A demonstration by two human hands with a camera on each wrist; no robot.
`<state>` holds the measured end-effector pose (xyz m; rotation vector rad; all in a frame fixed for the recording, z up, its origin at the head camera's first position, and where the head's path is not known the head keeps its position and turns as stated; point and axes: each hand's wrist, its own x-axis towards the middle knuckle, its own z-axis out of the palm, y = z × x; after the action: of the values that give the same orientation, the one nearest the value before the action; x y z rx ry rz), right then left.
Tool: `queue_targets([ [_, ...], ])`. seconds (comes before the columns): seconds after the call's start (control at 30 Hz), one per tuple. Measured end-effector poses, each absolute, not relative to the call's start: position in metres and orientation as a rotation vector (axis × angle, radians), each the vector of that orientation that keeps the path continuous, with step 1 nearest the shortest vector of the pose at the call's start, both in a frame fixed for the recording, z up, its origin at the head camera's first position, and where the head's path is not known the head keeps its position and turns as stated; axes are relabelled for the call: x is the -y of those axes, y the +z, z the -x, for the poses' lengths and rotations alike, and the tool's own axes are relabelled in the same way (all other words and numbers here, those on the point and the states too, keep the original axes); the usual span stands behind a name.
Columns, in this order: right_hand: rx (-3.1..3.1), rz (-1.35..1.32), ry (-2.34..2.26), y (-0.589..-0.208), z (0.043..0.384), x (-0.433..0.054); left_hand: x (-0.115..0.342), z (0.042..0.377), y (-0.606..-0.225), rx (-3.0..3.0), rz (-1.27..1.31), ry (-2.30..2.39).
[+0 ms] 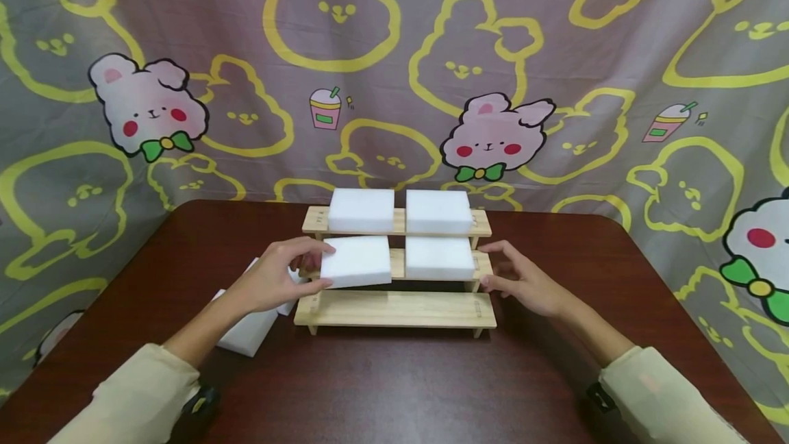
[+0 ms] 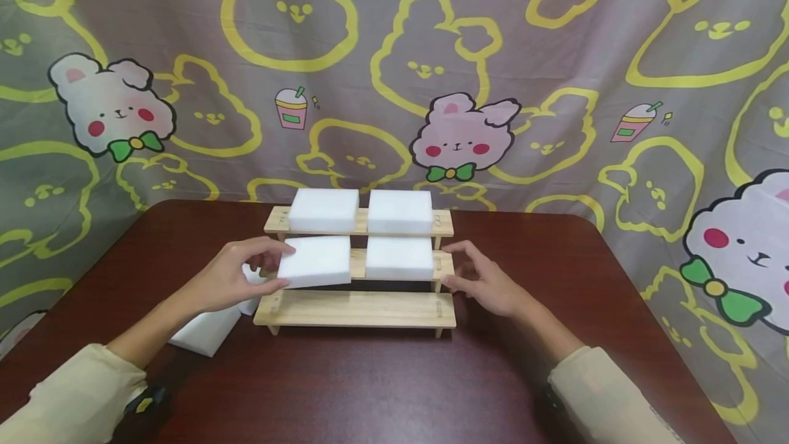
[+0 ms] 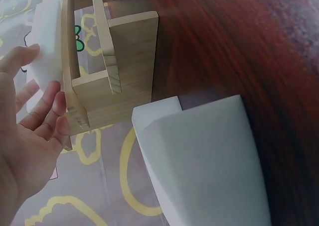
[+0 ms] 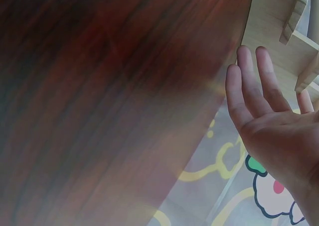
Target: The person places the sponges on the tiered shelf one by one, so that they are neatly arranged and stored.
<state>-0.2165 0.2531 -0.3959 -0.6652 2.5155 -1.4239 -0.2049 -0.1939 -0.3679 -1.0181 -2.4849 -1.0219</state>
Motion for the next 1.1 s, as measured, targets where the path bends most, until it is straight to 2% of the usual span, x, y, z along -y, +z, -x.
queue_targets([
  [1.1,-2.516,0.668,-1.434,-0.3975,0.2166,-0.2531,0.1884,0.2111,-0.3638,2.564,0.938,-1.071],
])
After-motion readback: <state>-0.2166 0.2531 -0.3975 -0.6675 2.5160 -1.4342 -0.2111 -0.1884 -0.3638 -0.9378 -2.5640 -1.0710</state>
